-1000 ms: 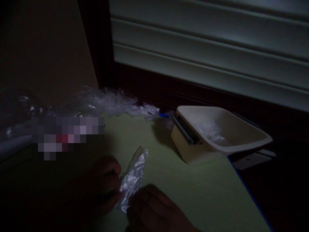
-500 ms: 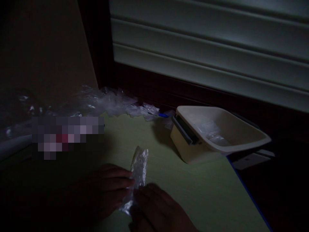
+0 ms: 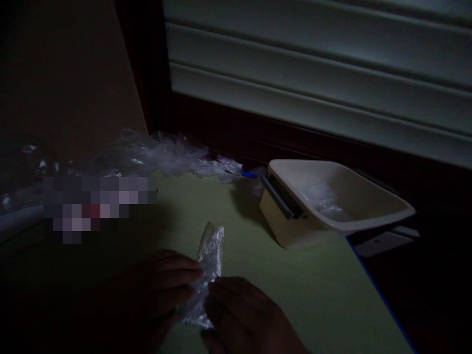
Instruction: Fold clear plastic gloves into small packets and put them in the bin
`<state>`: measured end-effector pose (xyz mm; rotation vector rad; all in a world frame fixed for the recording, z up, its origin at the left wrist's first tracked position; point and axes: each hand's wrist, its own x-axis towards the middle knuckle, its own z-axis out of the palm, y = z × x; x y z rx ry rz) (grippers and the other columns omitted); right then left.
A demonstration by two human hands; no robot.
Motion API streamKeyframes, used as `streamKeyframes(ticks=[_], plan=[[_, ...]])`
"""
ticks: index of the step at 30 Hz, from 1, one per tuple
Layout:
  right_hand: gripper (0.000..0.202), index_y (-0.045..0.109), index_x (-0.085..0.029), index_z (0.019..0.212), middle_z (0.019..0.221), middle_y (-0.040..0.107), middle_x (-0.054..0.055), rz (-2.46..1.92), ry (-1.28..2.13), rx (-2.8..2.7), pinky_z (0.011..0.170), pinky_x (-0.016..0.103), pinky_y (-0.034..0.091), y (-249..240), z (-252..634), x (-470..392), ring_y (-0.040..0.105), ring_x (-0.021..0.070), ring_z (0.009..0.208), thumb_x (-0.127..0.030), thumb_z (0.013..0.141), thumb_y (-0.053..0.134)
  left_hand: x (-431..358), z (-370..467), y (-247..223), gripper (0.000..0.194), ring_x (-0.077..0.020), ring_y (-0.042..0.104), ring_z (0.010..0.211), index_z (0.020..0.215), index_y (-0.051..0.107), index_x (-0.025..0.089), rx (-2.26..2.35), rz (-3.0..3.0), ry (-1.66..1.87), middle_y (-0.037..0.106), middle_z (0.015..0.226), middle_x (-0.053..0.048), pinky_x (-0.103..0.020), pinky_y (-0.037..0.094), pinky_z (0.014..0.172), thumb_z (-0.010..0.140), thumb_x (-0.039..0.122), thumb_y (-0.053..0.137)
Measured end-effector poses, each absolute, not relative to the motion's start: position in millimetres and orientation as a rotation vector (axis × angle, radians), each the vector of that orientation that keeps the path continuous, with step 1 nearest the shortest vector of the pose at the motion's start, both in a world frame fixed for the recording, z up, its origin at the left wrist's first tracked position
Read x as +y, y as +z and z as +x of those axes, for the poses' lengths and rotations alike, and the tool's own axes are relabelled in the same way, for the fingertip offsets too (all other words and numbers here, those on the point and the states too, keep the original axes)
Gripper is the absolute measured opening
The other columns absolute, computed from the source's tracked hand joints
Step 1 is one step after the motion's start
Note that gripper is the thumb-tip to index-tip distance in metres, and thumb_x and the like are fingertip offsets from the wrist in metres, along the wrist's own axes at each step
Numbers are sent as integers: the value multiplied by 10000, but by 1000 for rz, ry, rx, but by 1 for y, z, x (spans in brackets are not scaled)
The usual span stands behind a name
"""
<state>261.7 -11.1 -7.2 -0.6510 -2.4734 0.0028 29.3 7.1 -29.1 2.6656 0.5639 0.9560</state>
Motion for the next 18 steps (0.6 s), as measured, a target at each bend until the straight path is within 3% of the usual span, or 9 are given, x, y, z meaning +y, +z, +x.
streamKeyframes(ticks=[5, 11, 18], plan=[[200, 703, -116, 965, 986, 745, 77, -609, -84, -2483, 904, 273, 544, -10, 265, -12, 689, 176, 967, -125, 918, 509, 4, 28, -25, 398, -230, 517, 1104, 1186, 432, 191, 579, 2647, 895, 582, 1182, -86, -399, 414, 948, 799, 100, 443], [218, 706, -110, 932, 955, 751, 87, -603, -97, -2434, 875, 251, 561, -12, 264, -11, 701, 169, 929, -102, 925, 488, 4, 30, -16, 315, -217, 524, 969, 1092, 497, 179, 646, 2631, 810, 560, 1133, -81, -380, 434, 870, 787, 107, 475], [333, 708, -124, 920, 943, 749, 88, -634, -16, -2482, 838, 255, 578, -5, 261, -10, 692, 163, 936, -319, 977, 445, 9, 30, -15, 222, -216, 501, 981, 1044, 511, 144, 567, 2631, 747, 569, 1061, -81, -390, 412, 895, 825, 148, 475]])
